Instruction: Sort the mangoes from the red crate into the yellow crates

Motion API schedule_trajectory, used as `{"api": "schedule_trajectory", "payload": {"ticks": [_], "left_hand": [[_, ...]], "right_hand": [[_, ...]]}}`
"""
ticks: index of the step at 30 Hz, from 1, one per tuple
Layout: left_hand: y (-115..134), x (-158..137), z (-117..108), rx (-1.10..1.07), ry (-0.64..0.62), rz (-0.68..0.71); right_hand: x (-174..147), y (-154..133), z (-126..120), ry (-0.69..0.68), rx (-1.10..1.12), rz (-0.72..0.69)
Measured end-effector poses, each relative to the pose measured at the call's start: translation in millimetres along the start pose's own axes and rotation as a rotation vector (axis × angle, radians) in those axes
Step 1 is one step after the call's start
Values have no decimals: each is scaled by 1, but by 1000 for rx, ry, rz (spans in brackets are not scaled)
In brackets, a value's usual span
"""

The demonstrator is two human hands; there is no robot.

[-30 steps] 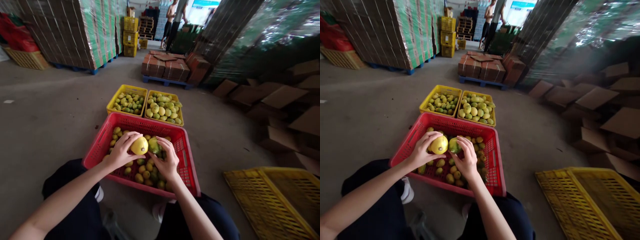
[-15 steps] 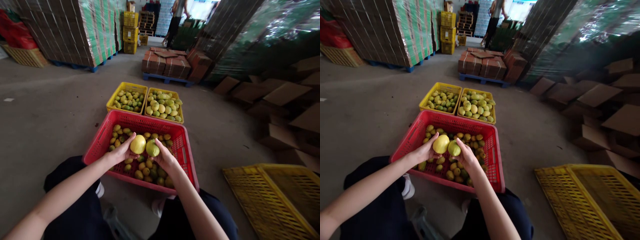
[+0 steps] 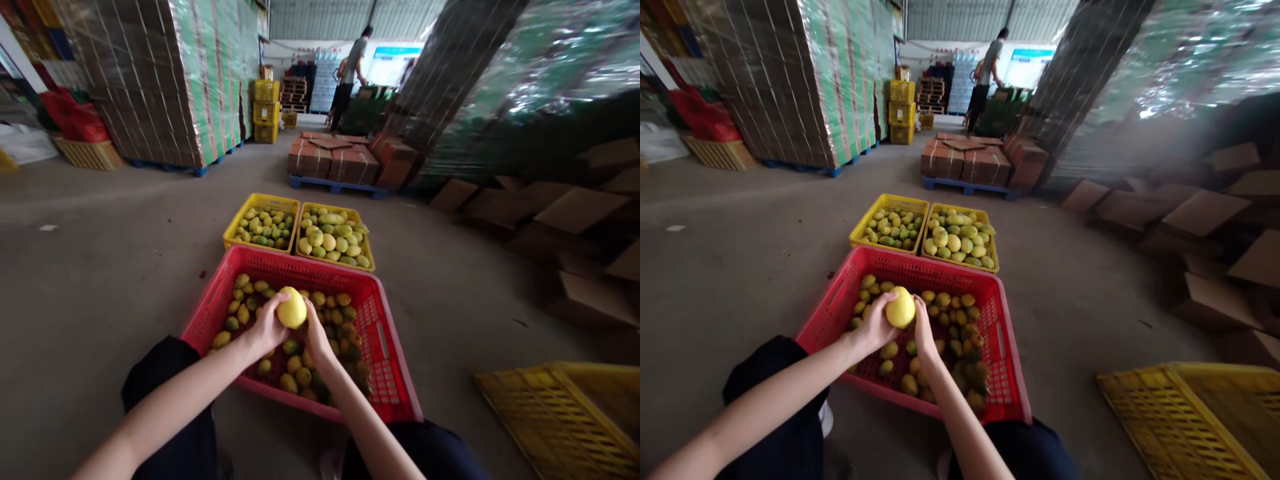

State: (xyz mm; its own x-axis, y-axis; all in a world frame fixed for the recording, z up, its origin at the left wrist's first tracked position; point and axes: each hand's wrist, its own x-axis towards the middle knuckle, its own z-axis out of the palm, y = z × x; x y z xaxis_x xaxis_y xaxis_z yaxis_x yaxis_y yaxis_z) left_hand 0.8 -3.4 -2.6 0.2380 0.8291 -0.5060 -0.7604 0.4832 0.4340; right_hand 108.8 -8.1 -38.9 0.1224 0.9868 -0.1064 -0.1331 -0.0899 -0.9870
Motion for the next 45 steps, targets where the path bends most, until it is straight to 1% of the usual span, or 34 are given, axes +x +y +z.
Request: {"api": "schedule_trajectory", "payload": {"ticks": [3, 7, 10, 14, 16, 19, 21, 23, 24, 25, 27, 29, 30, 31, 32, 34, 35, 36, 37, 38, 39, 41, 43, 45], "left_hand": [[-6, 6, -1, 18, -50, 26], [-8, 8, -5, 83, -78, 2], [-10, 13, -10, 124, -54, -58], [-8, 24, -15, 225, -4, -65], [-5, 27, -18, 268, -7, -81], [2, 28, -21, 399, -17, -81], [8, 26, -22, 504, -39, -59], [15, 23, -22, 562, -83, -19], [19, 22, -21, 561, -87, -2], [22, 21, -20, 557, -70, 18], [28, 20, -17, 532, 1, 57], [31, 18, -14, 507, 47, 106], [32, 17, -13, 507, 39, 164], [33, 16, -12, 525, 21, 259], [33, 14, -12, 567, 8, 391], [32, 8, -12, 710, -13, 728], [32, 4, -12, 803, -24, 894], [31, 1, -12, 900, -41, 1031], [31, -3, -12, 997, -65, 1132], [30, -7, -12, 1091, -98, 1198], [29, -10, -12, 1179, -135, 1236], [26, -13, -12, 1313, -212, 1256], [22, -14, -13, 1365, -268, 1243], [19, -13, -15, 1357, -282, 1241]], "right_hand": [[-6, 5, 4, -83, 18, -47], [-18, 3, 4, -167, 1, -88], [-22, -1, 5, -141, 0, -61], [-21, -12, 0, -112, 43, -37], [-19, -19, -5, -113, 99, 36], [-14, -29, -15, -111, 240, 242], [-9, -34, -22, -136, 352, 364], [-4, -39, -27, -173, 421, 412], [-2, -41, -30, -169, 420, 398], [-1, -43, -32, -143, 395, 360], [1, -44, -34, -47, 275, 230], [1, -43, -35, 57, 69, 45], [1, -41, -35, 102, -56, -66], [1, -40, -35, 145, -182, -185], [1, -38, -34, 189, -298, -309], [1, -35, -34, 270, -463, -543], [1, -34, -33, 300, -511, -643], [0, -34, -33, 319, -545, -732], [0, -34, -32, 327, -570, -810], [-1, -34, -31, 321, -591, -877], [-2, -34, -31, 302, -608, -932], [-5, -33, -30, 252, -628, -1008], [-6, -31, -30, 215, -642, -1047], [-6, -30, -32, 205, -656, -1059]]}}
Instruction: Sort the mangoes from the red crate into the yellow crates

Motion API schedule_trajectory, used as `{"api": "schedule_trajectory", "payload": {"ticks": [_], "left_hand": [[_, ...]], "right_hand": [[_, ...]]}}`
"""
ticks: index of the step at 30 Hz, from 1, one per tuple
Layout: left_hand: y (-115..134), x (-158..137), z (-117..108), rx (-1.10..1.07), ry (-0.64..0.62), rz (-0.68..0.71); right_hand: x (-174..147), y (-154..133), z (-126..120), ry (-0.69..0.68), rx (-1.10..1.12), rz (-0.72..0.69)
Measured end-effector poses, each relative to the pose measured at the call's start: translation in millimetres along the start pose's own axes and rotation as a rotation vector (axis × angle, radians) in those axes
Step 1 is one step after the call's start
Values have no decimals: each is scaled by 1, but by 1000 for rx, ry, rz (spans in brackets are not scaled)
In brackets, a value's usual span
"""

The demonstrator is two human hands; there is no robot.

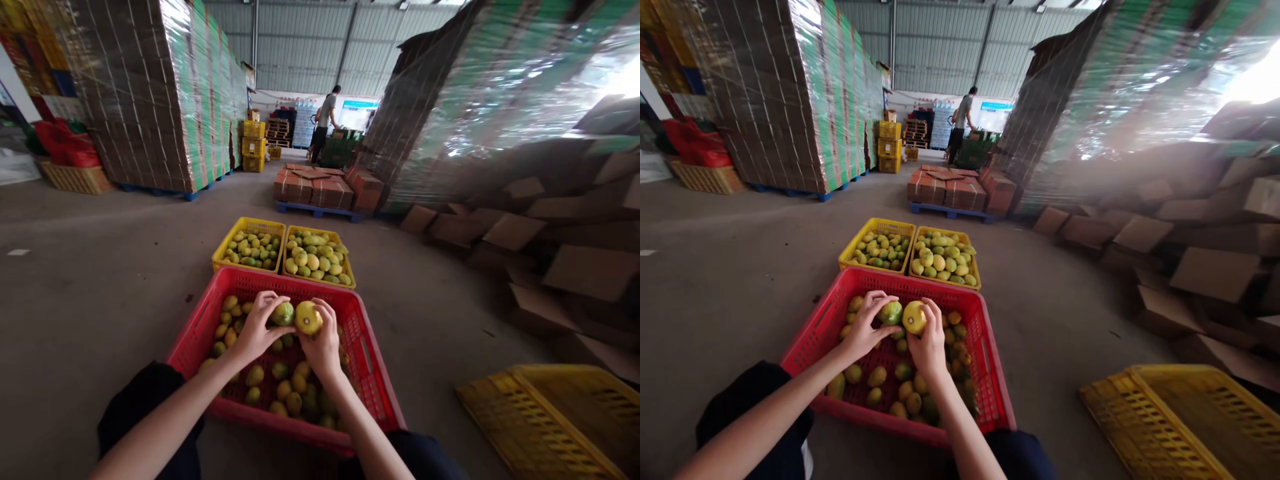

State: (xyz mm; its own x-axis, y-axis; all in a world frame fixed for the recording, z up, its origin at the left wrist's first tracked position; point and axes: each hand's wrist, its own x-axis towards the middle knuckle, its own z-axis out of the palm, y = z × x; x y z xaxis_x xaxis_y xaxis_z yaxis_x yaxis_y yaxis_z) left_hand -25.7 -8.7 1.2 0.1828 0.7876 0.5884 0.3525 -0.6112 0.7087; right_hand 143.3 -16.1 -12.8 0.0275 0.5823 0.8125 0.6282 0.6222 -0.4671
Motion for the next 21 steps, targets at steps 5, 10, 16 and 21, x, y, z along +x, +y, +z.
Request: {"api": "schedule_trajectory", "payload": {"ticks": [5, 10, 16, 21], "left_hand": [[-1, 1, 2, -40, 76, -13], [1, 6, -2, -138, 163, -76], [7, 5, -5, 2, 103, 25], [8, 5, -5, 69, 111, 78]], "right_hand": [[-1, 2, 1, 12, -28, -39], [-4, 0, 5, 33, -82, -59], [-6, 1, 4, 39, -78, -63], [-4, 1, 4, 48, -72, -67]]}}
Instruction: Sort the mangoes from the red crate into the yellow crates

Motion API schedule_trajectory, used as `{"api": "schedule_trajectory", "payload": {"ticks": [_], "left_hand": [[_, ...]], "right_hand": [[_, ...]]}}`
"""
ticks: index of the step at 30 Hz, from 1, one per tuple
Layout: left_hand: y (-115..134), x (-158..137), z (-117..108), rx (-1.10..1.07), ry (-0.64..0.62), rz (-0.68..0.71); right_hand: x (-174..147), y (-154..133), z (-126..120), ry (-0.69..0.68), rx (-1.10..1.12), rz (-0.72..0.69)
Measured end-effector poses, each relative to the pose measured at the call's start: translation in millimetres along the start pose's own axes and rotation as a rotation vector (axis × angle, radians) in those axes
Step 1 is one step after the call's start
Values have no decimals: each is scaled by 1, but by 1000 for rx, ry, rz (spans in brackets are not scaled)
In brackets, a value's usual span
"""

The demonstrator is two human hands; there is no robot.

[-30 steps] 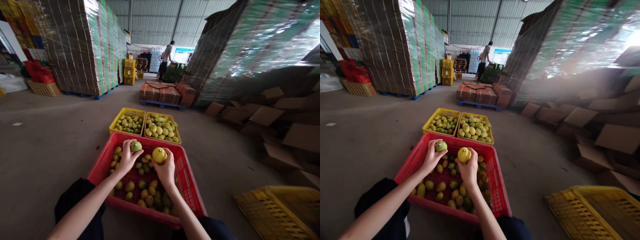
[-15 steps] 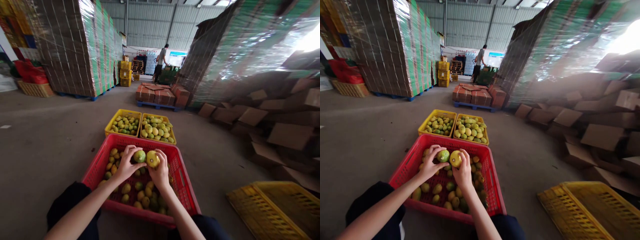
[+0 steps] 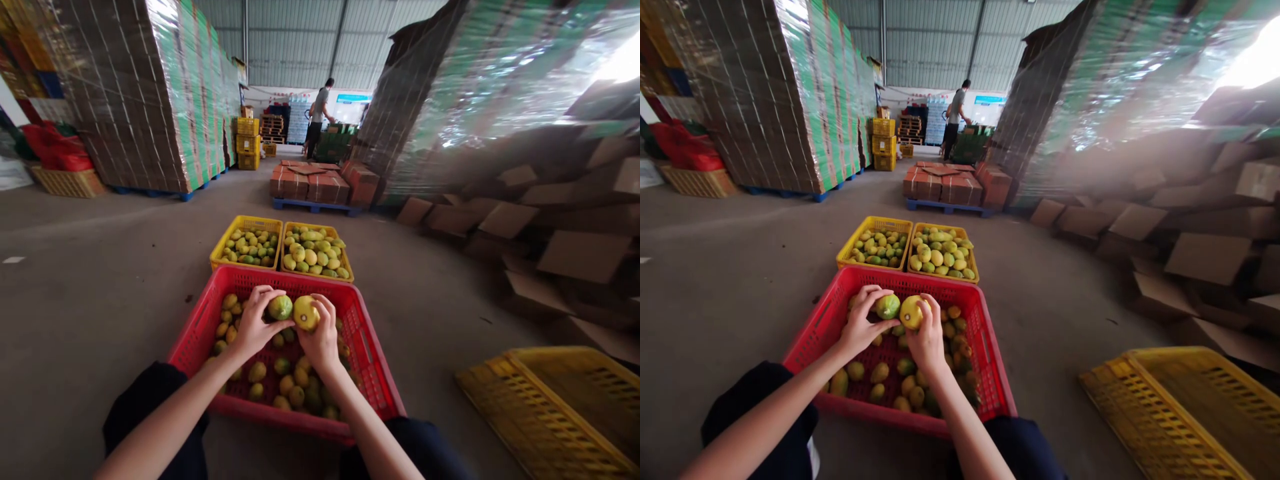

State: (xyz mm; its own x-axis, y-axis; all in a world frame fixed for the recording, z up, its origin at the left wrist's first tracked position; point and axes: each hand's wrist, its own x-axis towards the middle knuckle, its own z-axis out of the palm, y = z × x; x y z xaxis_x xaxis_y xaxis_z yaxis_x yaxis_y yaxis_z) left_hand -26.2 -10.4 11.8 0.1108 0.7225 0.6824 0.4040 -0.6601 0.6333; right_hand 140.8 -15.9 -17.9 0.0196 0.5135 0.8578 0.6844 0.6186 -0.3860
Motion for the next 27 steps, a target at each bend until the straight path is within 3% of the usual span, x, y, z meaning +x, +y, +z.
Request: {"api": "schedule_trajectory", "payload": {"ticks": [6, 11, 14, 17, 20, 22, 24, 27], "left_hand": [[5, -1, 0, -37, 0, -81], [4, 5, 0, -371, 24, -369], [-2, 13, -1, -672, 50, -658], [-10, 17, -2, -899, 2, -1037], [-12, 19, -2, -1057, 13, -1310], [-11, 21, -2, -1115, 80, -1349], [-8, 22, -1, -1158, 148, -1338], [-3, 22, 2, -1264, 147, -1324]], "right_hand": [[-4, 2, 3, -10, 33, -1], [1, -5, 0, -17, 108, 71], [9, -13, -5, -78, 260, 332], [16, -17, -7, -199, 634, 832], [18, -15, -3, -160, 1001, 1281], [18, -12, 0, -90, 1114, 1377], [18, -12, 2, -63, 1168, 1362], [19, -15, 4, -84, 1219, 1400]]}}
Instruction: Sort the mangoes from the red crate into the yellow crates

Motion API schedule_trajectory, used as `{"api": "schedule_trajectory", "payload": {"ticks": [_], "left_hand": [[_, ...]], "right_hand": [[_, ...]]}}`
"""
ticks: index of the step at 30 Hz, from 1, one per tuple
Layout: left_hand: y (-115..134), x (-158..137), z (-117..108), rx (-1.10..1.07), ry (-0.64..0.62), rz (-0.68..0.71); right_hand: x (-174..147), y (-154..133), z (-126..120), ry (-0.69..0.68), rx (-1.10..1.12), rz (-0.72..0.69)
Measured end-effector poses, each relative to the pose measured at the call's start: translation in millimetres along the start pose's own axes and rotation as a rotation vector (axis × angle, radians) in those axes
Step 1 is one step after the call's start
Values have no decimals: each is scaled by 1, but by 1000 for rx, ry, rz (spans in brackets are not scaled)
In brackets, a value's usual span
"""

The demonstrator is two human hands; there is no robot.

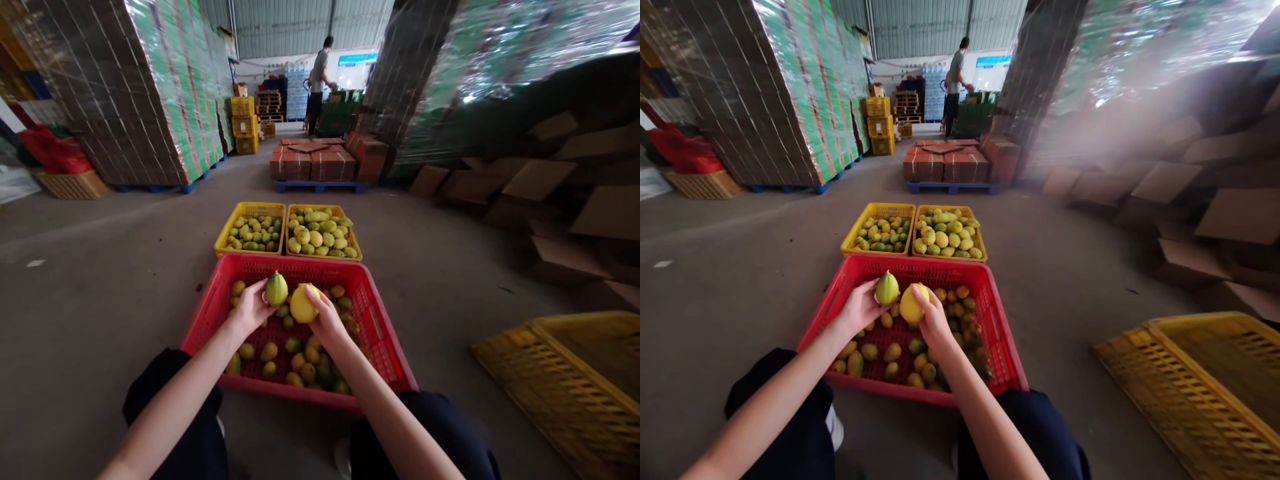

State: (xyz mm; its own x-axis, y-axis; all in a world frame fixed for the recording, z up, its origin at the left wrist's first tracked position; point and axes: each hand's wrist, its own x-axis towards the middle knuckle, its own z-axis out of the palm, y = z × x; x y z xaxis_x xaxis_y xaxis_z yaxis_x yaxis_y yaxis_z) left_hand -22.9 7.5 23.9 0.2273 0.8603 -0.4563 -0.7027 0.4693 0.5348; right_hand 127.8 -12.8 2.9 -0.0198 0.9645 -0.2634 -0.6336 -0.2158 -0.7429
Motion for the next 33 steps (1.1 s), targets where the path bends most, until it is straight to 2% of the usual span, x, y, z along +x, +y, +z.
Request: {"api": "schedule_trajectory", "payload": {"ticks": [3, 6, 9, 11, 14, 16, 19, 22, 25, 28, 30, 33], "left_hand": [[-9, 0, 0, -37, -14, 8], [-16, 1, -3, -14, 118, 102], [-16, 2, -5, -27, 129, 19], [-14, 2, -6, -73, 165, 25], [-15, 4, -9, -132, 305, 88], [-16, 6, -12, -181, 347, 65], [-18, 6, -13, -224, 330, 34], [-19, 4, -8, -176, 260, 36], [-19, 2, -5, -170, 201, 35], [-20, 3, -9, -263, 150, -40], [-20, 4, -12, -319, 145, -57], [-20, 5, -14, -330, 187, 6]], "right_hand": [[-3, 1, 4, 56, 69, 174], [-5, -1, 3, 151, 147, 327], [-4, -2, -1, 226, 166, 398], [-3, -1, -5, 271, 160, 407], [0, 0, -8, 330, 176, 399], [1, 0, -8, 347, 197, 409], [0, -2, -6, 342, 215, 440], [-2, -5, -1, 308, 222, 444], [-6, -6, 3, 274, 203, 398], [-9, -6, 6, 280, 187, 321], [-10, -7, 8, 294, 191, 300], [-9, -6, 7, 330, 202, 315]]}}
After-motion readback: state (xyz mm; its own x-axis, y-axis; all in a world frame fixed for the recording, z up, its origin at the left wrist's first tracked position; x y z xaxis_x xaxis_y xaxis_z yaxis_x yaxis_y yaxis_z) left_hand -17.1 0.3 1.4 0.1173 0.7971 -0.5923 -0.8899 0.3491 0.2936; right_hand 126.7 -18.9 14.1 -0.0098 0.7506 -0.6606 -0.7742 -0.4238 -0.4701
